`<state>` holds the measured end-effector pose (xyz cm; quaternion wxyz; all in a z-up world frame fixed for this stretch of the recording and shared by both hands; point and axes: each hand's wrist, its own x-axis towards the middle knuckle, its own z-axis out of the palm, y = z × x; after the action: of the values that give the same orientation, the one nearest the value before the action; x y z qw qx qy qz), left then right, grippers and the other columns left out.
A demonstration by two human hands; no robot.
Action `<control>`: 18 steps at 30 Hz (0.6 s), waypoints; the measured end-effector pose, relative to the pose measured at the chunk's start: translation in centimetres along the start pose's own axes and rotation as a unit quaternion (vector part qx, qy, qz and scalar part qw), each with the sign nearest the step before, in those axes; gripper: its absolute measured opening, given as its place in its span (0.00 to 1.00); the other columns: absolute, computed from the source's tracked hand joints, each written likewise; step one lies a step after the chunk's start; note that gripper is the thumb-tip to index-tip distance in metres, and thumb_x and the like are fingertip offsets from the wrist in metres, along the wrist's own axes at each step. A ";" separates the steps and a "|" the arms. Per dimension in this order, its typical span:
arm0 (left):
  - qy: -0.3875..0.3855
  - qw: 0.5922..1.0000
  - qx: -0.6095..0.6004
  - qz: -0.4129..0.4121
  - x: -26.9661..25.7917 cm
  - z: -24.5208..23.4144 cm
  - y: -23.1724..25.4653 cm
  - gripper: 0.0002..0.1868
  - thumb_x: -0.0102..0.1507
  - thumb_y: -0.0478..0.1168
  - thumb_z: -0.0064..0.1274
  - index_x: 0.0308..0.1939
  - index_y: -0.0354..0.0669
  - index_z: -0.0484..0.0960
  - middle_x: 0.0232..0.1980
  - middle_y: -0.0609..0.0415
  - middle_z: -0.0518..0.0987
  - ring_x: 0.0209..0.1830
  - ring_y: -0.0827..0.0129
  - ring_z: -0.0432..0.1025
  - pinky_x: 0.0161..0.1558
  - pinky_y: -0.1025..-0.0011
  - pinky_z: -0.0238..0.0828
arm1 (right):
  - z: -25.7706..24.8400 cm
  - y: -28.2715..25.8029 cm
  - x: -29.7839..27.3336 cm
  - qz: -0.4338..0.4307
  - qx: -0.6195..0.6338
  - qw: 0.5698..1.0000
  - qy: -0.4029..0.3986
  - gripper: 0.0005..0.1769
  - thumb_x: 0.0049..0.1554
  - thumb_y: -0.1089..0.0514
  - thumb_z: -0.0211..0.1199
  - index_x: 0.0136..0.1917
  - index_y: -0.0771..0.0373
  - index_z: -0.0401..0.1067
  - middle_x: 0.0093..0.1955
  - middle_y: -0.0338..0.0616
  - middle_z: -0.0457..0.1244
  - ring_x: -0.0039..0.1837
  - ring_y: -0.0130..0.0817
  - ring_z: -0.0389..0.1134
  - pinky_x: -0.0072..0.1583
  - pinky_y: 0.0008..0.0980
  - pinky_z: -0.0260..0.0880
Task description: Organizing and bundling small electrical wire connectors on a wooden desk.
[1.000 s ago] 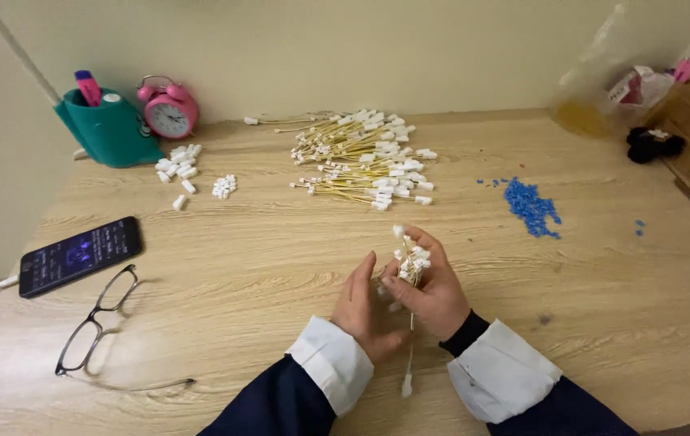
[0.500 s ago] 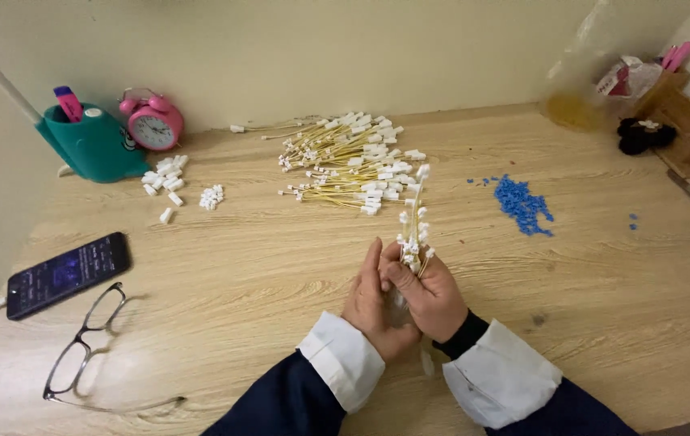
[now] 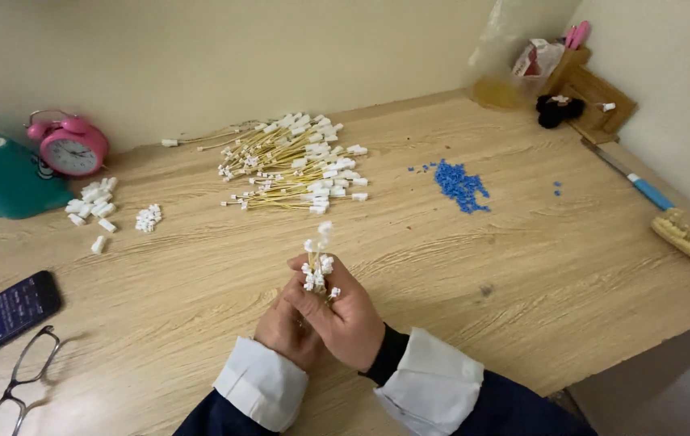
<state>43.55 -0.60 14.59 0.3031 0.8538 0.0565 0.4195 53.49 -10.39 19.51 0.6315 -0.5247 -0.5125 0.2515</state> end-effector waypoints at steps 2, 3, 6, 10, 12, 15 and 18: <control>0.007 1.000 -0.003 -0.009 0.8 -1.2 1.5 0.19 0.59 0.32 0.45 0.55 0.37 0.68 0.46 0.47 0.73 0.41 0.57 0.72 0.35 0.64 0.71 | 0.6 -0.7 0.1 -0.002 0.021 1.000 0.011 0.14 0.60 0.51 0.56 0.56 0.59 0.66 0.45 0.38 0.62 0.45 0.25 0.63 0.51 0.26 0.65; 0.010 1.000 -0.004 -0.013 1.1 -1.9 2.1 0.19 0.59 0.32 0.45 0.54 0.37 0.68 0.46 0.47 0.73 0.40 0.57 0.72 0.34 0.64 0.71 | 0.8 -1.0 0.2 -0.002 0.023 1.000 0.000 0.15 0.60 0.50 0.55 0.56 0.59 0.66 0.42 0.37 0.61 0.43 0.25 0.62 0.49 0.27 0.65; 0.019 0.999 -0.009 -0.028 1.1 -3.7 3.8 0.18 0.58 0.32 0.46 0.53 0.38 0.68 0.45 0.48 0.73 0.40 0.58 0.72 0.34 0.65 0.71 | 1.2 -0.6 0.1 -0.023 0.010 1.000 -0.013 0.14 0.60 0.50 0.55 0.56 0.59 0.64 0.47 0.42 0.63 0.49 0.30 0.65 0.53 0.29 0.67; 0.032 0.998 -0.013 -0.046 -0.1 -6.0 5.6 0.17 0.58 0.32 0.47 0.52 0.38 0.69 0.43 0.49 0.74 0.38 0.59 0.71 0.33 0.66 0.70 | 1.0 -0.4 -0.1 0.003 -0.023 0.999 -0.049 0.27 0.55 0.54 0.62 0.65 0.59 0.59 0.51 0.39 0.62 0.51 0.29 0.67 0.54 0.27 0.69; 0.037 0.998 -0.016 -0.055 -1.3 -6.6 6.0 0.17 0.58 0.33 0.47 0.52 0.39 0.69 0.43 0.49 0.74 0.38 0.60 0.71 0.33 0.66 0.69 | 0.8 -2.5 0.3 -0.034 -0.034 0.996 -0.069 0.32 0.53 0.55 0.65 0.66 0.61 0.56 0.43 0.37 0.63 0.47 0.30 0.69 0.60 0.32 0.66; 0.042 0.996 -0.022 -0.070 -3.2 -7.4 5.9 0.16 0.58 0.33 0.48 0.51 0.39 0.69 0.42 0.50 0.74 0.37 0.61 0.71 0.33 0.67 0.69 | 0.2 -4.2 1.3 -0.191 -0.108 0.973 -0.068 0.39 0.53 0.54 0.69 0.70 0.62 0.51 0.55 0.45 0.57 0.60 0.40 0.62 0.72 0.39 0.61; 0.040 0.996 -0.031 -0.078 -5.0 -7.3 3.1 0.16 0.58 0.33 0.49 0.50 0.40 0.69 0.41 0.50 0.74 0.36 0.62 0.71 0.32 0.67 0.68 | 0.1 -5.5 2.6 -0.334 -0.235 0.911 -0.052 0.31 0.60 0.46 0.59 0.70 0.59 0.55 0.72 0.53 0.54 0.77 0.51 0.57 0.76 0.46 0.58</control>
<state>34.36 -1.42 16.37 0.3586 0.8194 0.1218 0.4303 53.06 -9.85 25.60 0.5099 -0.4421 -0.7342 -0.0746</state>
